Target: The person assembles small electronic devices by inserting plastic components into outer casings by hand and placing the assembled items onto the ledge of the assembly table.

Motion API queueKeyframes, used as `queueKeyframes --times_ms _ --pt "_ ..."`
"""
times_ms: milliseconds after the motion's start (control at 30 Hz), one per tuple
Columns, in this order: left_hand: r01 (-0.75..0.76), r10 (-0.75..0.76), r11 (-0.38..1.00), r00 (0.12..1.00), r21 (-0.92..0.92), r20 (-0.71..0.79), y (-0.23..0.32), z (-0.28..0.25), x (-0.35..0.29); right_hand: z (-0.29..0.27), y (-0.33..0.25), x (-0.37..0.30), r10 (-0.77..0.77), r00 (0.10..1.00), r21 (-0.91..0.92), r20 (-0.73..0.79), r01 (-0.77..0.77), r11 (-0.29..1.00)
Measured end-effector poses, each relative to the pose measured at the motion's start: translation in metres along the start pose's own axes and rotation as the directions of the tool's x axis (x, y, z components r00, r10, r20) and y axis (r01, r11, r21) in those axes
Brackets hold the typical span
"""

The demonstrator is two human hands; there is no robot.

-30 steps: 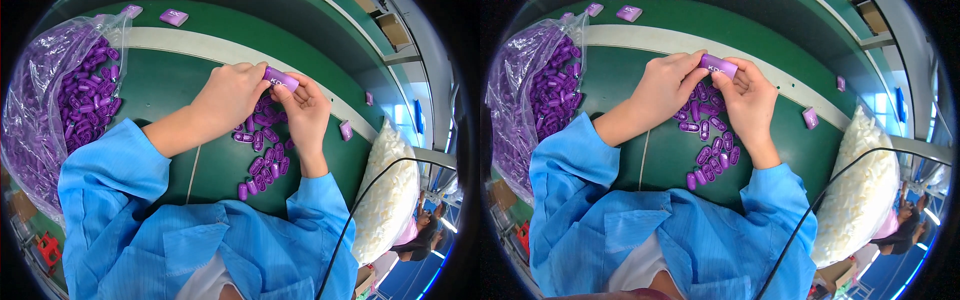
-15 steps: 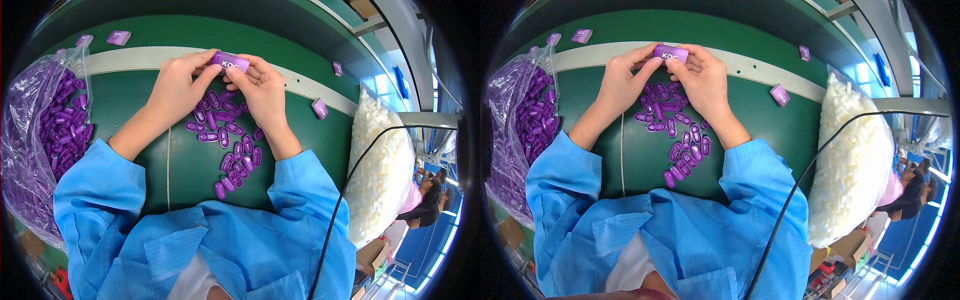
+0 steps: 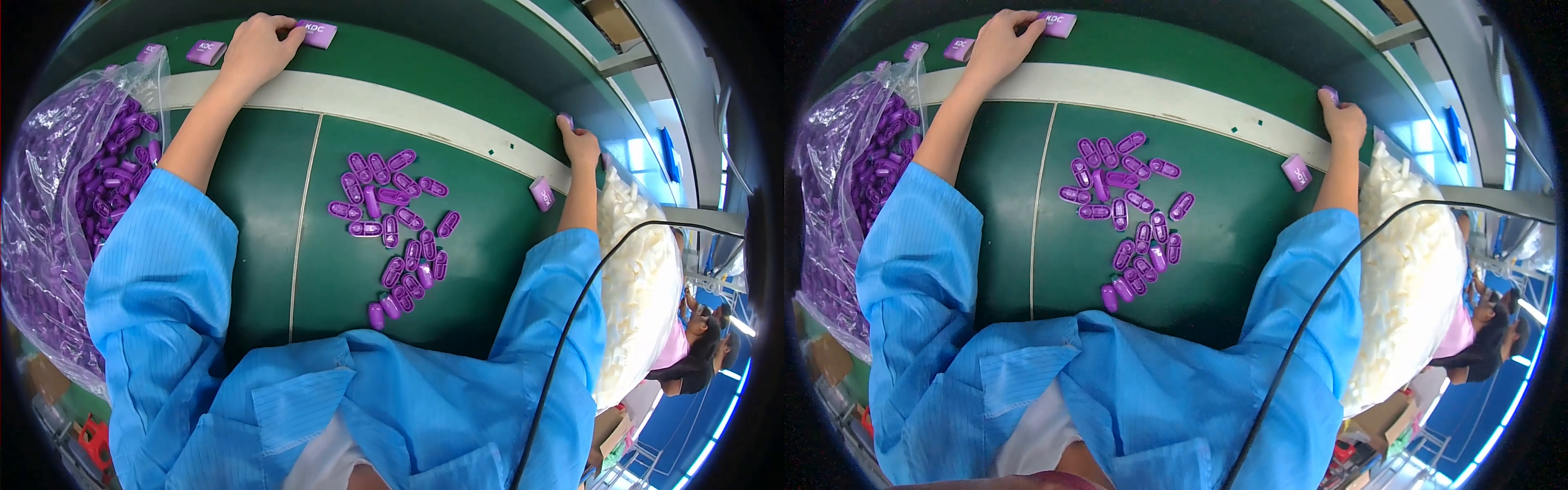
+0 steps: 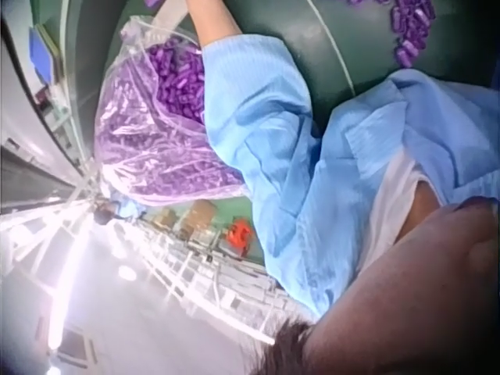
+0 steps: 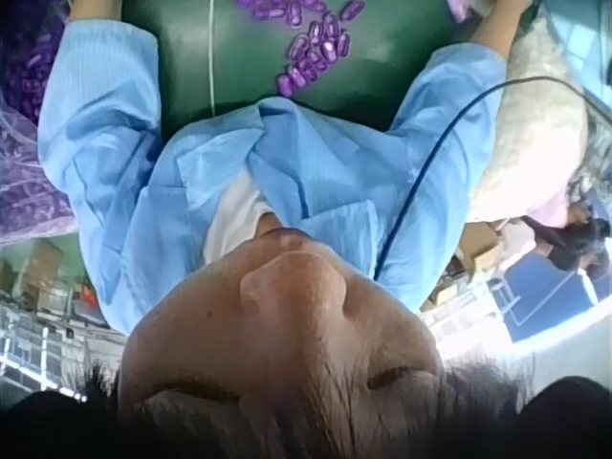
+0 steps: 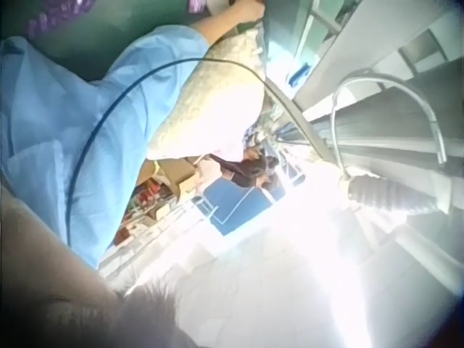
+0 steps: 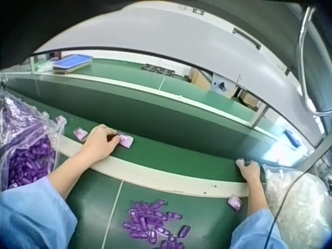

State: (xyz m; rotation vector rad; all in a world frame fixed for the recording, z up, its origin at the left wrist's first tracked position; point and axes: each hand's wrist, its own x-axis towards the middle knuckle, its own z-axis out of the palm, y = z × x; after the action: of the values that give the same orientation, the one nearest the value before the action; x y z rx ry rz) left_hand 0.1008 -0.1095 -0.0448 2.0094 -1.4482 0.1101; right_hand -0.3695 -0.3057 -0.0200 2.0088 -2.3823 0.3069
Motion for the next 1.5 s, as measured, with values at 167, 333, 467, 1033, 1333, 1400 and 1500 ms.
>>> queueKeyframes --times_ms 167,333,467,1033,1333,1400,1500 --pt "-0.421 0.393 0.902 0.893 -0.095 -0.22 0.061 -0.026 -0.025 0.006 0.001 0.015 -0.067 0.983 0.0 -0.171 0.068 0.998" --pt "-0.322 0.413 0.884 0.878 -0.34 0.243 0.117 -0.031 -0.081 -0.023 -0.038 -0.011 -0.256 0.967 -0.135 0.008 0.255 0.958" --pt "-0.42 0.473 0.879 0.824 -0.224 0.312 0.136 -0.024 -0.091 -0.046 -0.091 -0.082 -0.435 0.896 0.327 0.087 0.387 0.862" --pt "0.426 0.201 0.383 0.828 -0.82 0.524 0.098 -0.029 -0.088 -0.03 -0.139 -0.224 -0.684 0.636 0.929 0.357 -0.321 0.187" --pt "0.449 0.171 0.381 0.825 -0.808 0.539 0.104 -0.032 -0.093 -0.037 -0.135 -0.23 -0.71 0.649 0.959 0.274 -0.238 0.153" --pt "0.35 0.195 0.408 0.869 -0.844 0.454 0.103 -0.03 -0.096 -0.039 -0.134 -0.23 -0.726 0.641 0.968 0.248 -0.201 0.152" --pt "0.181 0.191 0.518 0.928 -0.836 0.32 0.106 -0.029 -0.103 -0.041 -0.135 -0.232 -0.721 0.654 0.974 0.227 -0.132 0.186"
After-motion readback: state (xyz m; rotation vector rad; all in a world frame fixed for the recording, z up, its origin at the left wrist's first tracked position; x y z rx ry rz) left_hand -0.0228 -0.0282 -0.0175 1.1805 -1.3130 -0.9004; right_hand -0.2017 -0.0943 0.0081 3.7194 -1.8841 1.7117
